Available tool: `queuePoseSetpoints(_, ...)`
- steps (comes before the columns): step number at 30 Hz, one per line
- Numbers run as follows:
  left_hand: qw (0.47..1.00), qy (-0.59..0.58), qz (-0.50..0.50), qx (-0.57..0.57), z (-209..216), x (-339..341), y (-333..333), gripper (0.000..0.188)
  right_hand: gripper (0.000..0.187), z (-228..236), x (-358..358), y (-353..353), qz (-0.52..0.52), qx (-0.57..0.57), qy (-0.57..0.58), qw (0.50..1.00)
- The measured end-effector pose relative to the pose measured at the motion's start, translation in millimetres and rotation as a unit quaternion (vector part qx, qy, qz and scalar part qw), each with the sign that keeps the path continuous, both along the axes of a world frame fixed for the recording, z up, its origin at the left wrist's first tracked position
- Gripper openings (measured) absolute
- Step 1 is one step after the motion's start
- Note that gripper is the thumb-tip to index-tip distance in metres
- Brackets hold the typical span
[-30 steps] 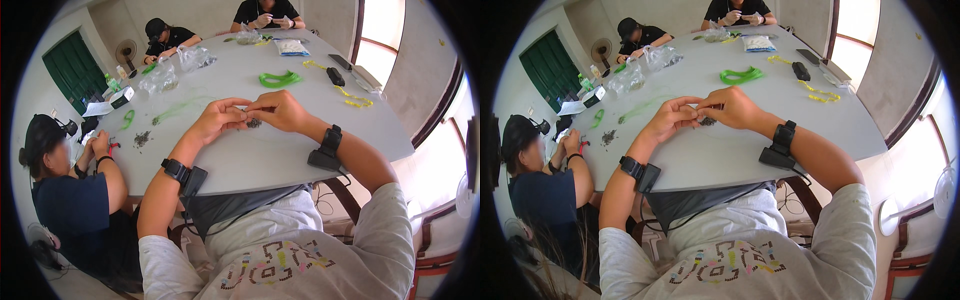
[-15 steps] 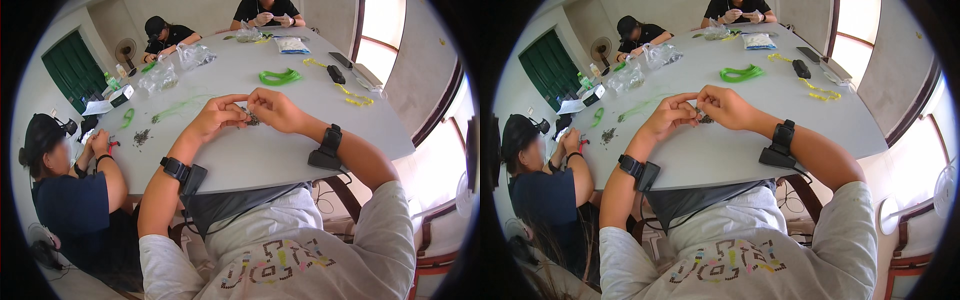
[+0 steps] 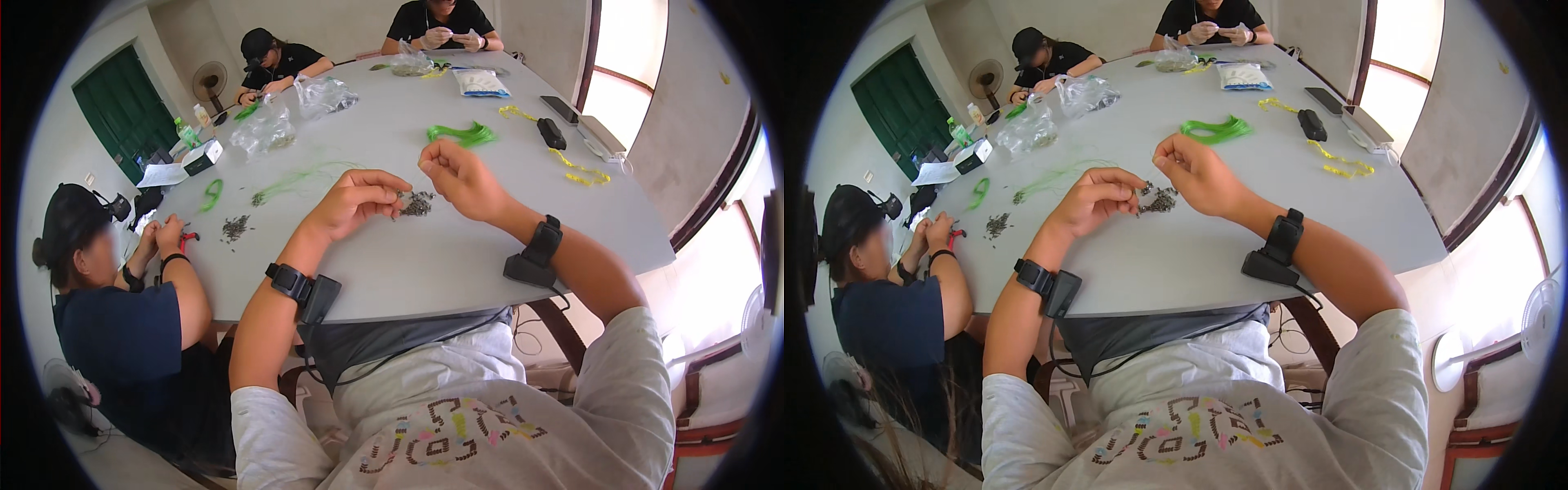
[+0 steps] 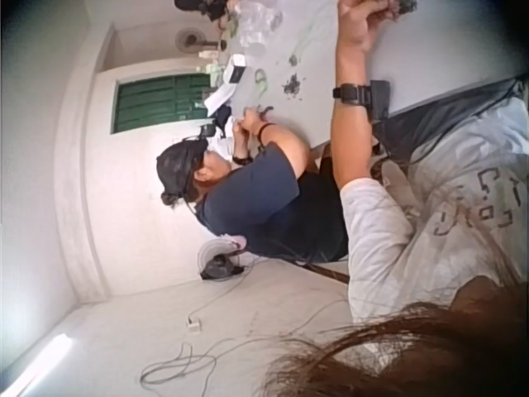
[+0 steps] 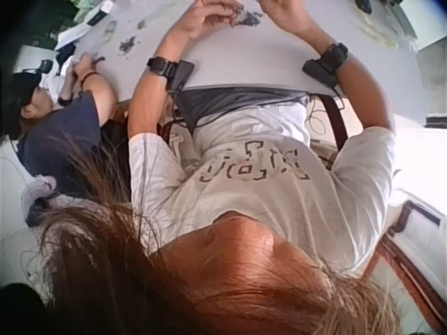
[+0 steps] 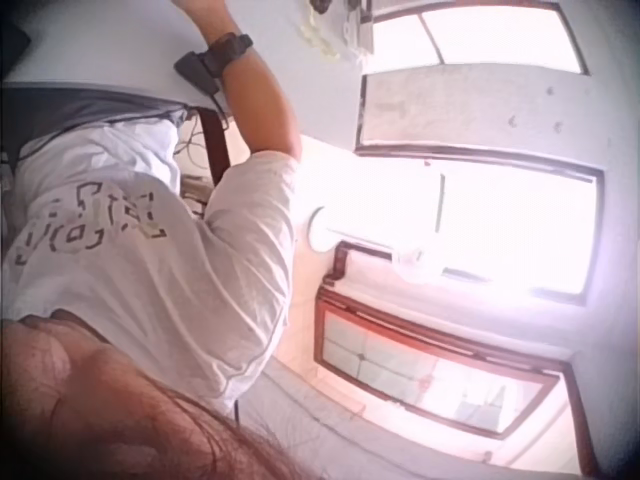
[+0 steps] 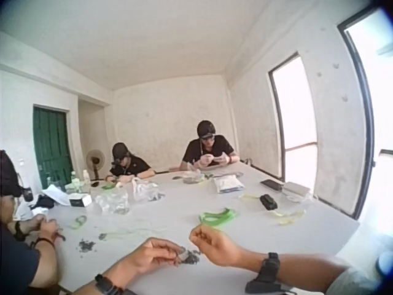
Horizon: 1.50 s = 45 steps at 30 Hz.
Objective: Assembling fishing tackle by threading small metal components and monofilament line together.
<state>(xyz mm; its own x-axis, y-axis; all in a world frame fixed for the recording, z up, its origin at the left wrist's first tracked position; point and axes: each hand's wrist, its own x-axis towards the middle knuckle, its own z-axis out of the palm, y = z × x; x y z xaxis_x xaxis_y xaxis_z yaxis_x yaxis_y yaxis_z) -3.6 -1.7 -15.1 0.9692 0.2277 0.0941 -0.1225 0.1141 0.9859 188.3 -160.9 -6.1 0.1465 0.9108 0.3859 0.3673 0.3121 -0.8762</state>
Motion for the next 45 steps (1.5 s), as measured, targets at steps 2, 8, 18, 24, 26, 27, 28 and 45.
queuePoseSetpoints(2, 1.000, 0.004, -0.009, -0.008, 0, -1, 0, 0.026, 0.015, -3, 0, -1, -0.001, -0.005, -0.004, 1.000)
queuePoseSetpoints(8, 0.999, 0.012, -0.025, -0.016, -5, -1, -2, 0.016, 0.014, -12, -3, 5, 0.030, 0.007, 0.011, 0.999)
queuePoseSetpoints(18, 0.998, -0.015, 0.062, 0.028, -4, 2, 2, 0.016, 0.010, -7, 8, 10, 0.127, -0.031, 0.224, 0.966)
queuePoseSetpoints(24, 0.999, -0.017, 0.046, 0.003, -2, -1, 5, 0.014, 0.013, -6, 29, 8, 0.087, -0.028, 0.277, 0.956)
queuePoseSetpoints(26, 0.998, -0.008, 0.056, 0.009, -3, -1, 3, 0.014, 0.018, -2, 34, 6, -0.023, 0.051, 0.137, 0.989)
queuePoseSetpoints(27, 0.999, -0.009, 0.047, 0.007, -2, 0, 3, 0.014, 0.018, -3, 34, 5, -0.024, 0.049, 0.139, 0.989)
queuePoseSetpoints(28, 0.999, -0.011, 0.040, 0.005, -2, 0, 5, 0.013, 0.021, 0, 31, 6, -0.040, 0.087, 0.058, 0.994)
queuePoseSetpoints(45, 1.000, 0.004, 0.015, -0.027, -9, -1, 10, 0.012, 0.013, -14, -1, 5, 0.119, -0.085, -0.012, 0.989)
